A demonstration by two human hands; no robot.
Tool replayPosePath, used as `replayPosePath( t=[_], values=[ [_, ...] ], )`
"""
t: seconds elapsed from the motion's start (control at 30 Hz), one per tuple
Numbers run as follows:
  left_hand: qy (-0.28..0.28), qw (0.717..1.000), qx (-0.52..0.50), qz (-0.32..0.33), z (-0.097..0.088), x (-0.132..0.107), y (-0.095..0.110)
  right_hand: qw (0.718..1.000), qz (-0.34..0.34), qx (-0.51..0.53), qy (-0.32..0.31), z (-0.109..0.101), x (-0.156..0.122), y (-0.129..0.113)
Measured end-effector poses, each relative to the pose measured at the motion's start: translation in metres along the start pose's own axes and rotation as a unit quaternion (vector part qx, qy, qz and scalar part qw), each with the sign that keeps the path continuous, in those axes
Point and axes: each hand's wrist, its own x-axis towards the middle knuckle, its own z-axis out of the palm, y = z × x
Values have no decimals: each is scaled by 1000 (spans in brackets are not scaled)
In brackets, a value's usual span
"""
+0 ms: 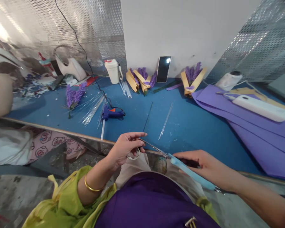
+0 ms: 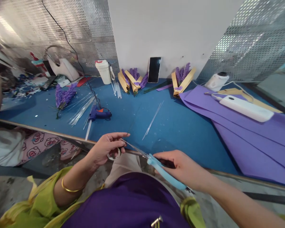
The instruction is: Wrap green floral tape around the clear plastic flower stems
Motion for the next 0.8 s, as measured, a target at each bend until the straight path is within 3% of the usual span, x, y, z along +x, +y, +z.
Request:
replayPosePath(
  t=[0.8],
  values=[
    [6,1000,17,-7,-1,1,0,998,-14,-52,18,2,0,5]
  ],
)
